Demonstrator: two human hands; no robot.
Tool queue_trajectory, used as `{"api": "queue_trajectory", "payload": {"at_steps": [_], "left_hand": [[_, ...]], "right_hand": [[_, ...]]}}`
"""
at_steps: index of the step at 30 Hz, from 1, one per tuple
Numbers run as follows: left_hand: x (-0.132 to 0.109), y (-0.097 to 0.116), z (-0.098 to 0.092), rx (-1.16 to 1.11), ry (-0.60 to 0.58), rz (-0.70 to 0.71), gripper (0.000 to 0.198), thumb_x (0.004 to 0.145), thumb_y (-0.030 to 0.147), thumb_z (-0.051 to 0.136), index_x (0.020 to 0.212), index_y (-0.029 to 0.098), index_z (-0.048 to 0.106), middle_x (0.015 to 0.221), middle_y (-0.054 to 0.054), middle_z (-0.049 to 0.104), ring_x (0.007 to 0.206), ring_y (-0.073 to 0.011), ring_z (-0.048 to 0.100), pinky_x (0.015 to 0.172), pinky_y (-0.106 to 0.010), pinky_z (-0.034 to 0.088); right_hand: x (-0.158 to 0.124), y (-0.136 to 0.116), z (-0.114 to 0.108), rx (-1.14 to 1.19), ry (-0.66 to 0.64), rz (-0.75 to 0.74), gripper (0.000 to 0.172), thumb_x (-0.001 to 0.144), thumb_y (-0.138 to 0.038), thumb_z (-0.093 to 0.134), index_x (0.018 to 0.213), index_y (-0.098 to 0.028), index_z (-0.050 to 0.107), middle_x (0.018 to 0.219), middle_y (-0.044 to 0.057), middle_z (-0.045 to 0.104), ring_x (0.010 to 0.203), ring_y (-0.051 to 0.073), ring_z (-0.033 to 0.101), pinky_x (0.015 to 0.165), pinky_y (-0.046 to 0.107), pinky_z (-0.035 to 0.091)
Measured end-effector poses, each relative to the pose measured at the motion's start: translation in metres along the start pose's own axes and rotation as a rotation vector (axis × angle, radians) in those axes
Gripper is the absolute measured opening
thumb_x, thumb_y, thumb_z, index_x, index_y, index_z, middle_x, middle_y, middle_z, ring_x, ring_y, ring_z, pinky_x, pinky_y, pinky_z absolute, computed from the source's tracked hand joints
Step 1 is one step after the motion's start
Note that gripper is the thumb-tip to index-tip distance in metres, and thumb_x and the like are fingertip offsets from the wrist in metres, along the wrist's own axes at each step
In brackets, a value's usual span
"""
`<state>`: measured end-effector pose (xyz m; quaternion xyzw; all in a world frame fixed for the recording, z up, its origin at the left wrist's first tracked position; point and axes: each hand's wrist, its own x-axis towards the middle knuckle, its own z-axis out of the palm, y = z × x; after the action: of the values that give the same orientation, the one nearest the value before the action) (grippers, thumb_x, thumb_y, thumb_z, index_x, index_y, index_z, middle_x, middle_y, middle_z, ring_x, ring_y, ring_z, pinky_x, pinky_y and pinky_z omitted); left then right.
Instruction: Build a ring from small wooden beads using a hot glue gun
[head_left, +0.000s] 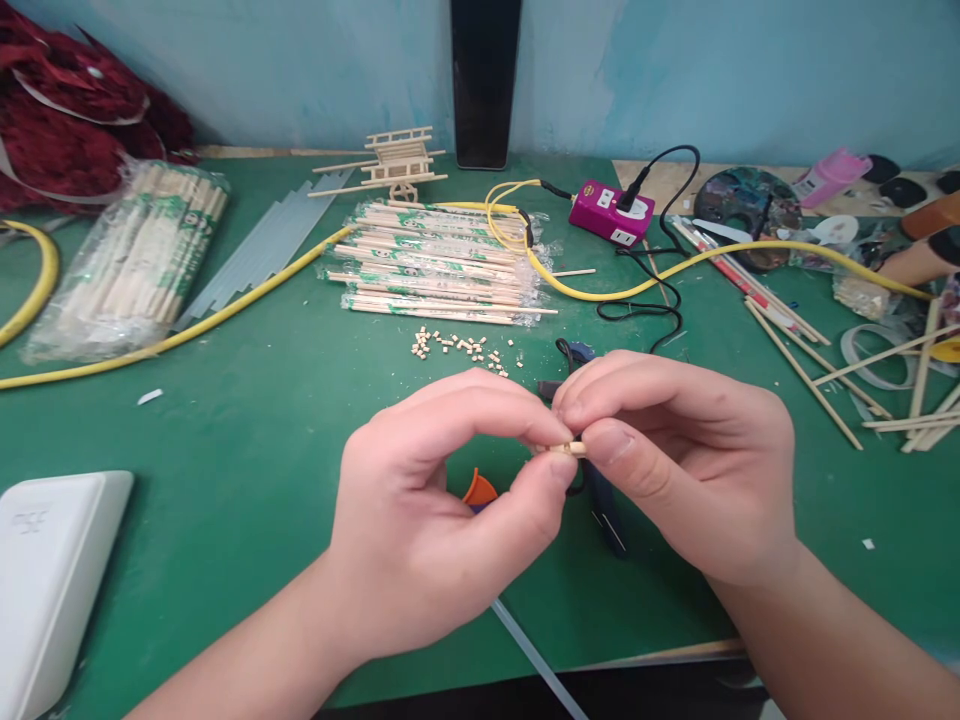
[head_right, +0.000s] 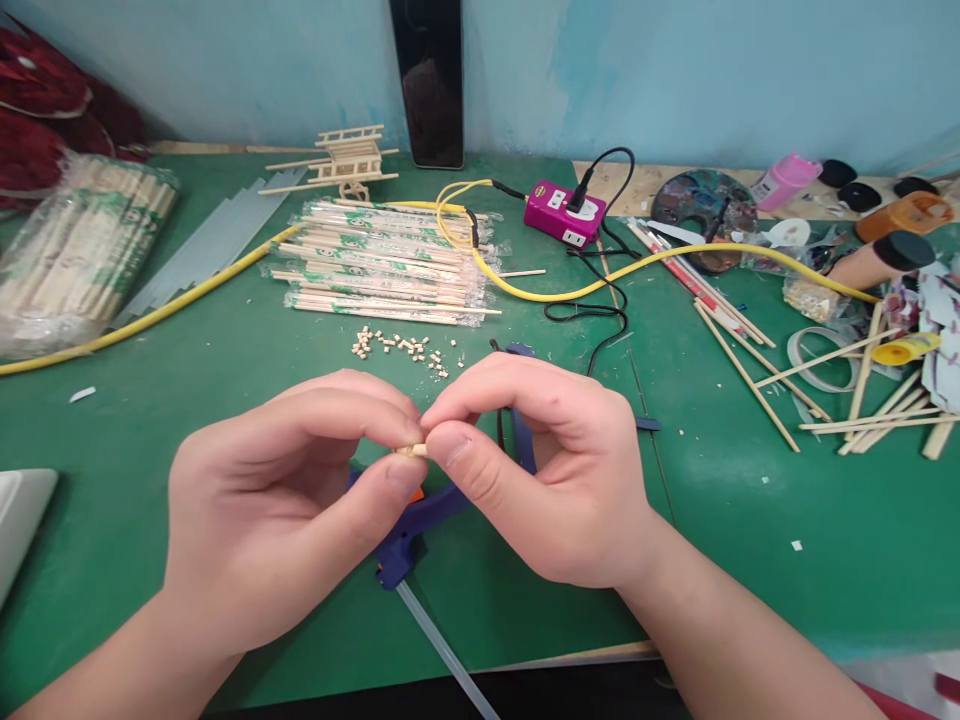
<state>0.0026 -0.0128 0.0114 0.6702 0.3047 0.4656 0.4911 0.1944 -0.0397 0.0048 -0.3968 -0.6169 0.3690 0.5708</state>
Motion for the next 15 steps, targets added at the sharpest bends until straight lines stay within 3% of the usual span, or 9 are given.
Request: {"api": "queue_trajectory", "payload": {"at_steps": [6, 15], "left_hand": [[-0.0001, -0.0005, -0.0008, 0.031, 0.010, 0.064, 0.023, 0.089, -0.001, 0.078, 0.095, 0.022, 0.079, 0.089, 0.000, 0.080, 0.082, -0.0156, 0.075, 0.079, -0.033, 0.067], [0.0002, -0.0026, -0.0011, 0.104, 0.010, 0.157, 0.024, 0.090, 0.001, 0.077, 0.098, 0.023, 0.079, 0.090, -0.003, 0.082, 0.083, -0.0194, 0.075, 0.076, -0.036, 0.066]], "right_hand": [[-0.0030, -0.0007, -0.0029, 0.080, -0.016, 0.068, 0.012, 0.102, -0.013, 0.075, 0.103, -0.021, 0.085, 0.089, 0.005, 0.080, 0.086, 0.022, 0.076, 0.076, 0.038, 0.063], [-0.0025, -0.0036, 0.0005, 0.026, -0.009, -0.023, 0.015, 0.095, -0.006, 0.075, 0.096, -0.019, 0.082, 0.083, 0.005, 0.078, 0.075, 0.020, 0.073, 0.074, 0.039, 0.062]]}}
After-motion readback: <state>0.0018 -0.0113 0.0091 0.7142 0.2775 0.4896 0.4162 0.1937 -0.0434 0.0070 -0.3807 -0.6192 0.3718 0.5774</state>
